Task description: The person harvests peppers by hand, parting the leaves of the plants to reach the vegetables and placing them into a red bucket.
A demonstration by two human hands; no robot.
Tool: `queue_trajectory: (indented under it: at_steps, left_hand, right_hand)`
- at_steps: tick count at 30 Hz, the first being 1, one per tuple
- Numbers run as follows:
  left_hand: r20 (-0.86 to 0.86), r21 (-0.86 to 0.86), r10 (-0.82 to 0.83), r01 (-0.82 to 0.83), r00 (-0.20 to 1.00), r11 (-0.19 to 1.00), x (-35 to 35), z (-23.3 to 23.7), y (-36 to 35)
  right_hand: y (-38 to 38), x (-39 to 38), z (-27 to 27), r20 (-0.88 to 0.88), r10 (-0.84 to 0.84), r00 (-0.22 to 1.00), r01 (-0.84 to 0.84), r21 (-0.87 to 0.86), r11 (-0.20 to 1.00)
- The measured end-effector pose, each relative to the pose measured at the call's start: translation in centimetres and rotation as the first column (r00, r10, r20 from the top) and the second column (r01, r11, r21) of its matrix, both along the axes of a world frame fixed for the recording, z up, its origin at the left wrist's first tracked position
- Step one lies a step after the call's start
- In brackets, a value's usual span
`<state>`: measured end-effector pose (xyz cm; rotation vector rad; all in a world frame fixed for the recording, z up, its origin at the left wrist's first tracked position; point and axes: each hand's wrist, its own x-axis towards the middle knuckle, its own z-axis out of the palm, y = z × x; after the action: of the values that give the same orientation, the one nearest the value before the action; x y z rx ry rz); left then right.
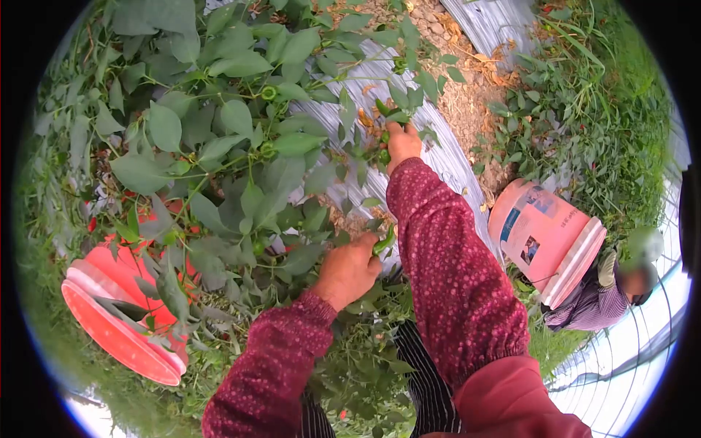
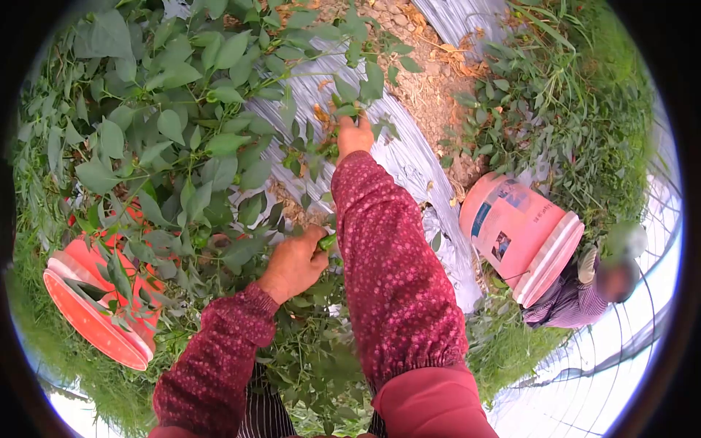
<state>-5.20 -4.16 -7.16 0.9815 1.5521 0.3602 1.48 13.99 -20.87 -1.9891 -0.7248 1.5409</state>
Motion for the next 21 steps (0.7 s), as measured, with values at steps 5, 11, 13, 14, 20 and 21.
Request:
queue_trajectory:
  at_steps: [5,11,13,14,20,21]
  left_hand:
    - [0.202,-0.042,0.129,-0.123,0.971,0.992,-0.8,0.5,-0.6]
    - [0.627,-0.141,0.354,-0.346,0.694,0.928,-2.6,-0.7,-1.5]
    - [0.768,-0.382,0.514,-0.371,0.381,0.847,-3.2,0.5,-0.2]
    - [0.771,-0.377,0.508,-0.368,0.384,0.85,-3.6,1.3,0.6]
    - [0.529,-0.438,0.703,-0.558,0.474,0.705,-3.6,2.0,5.5]
    - [0.496,-0.406,0.695,-0.568,0.521,0.716,-3.3,1.5,6.2]
  right_hand:
    - [0.9,-0.3,-0.6,-0.16,-0.034,0.987,0.035,0.004,0.999]
    - [1.1,2.7,4.8,-0.319,0.022,0.948,-0.061,-0.112,0.992]
    - [0.2,4.5,6.8,-0.354,0.075,0.932,-0.126,-0.123,0.984]
    - [-0.2,5.1,7.8,-0.391,0.13,0.911,-0.196,-0.135,0.971]
    - [-2.9,6.6,12.5,-0.259,0.416,0.872,-0.462,-0.152,0.874]
    - [-3.1,7.2,13.3,-0.285,0.576,0.767,-0.626,-0.129,0.769]
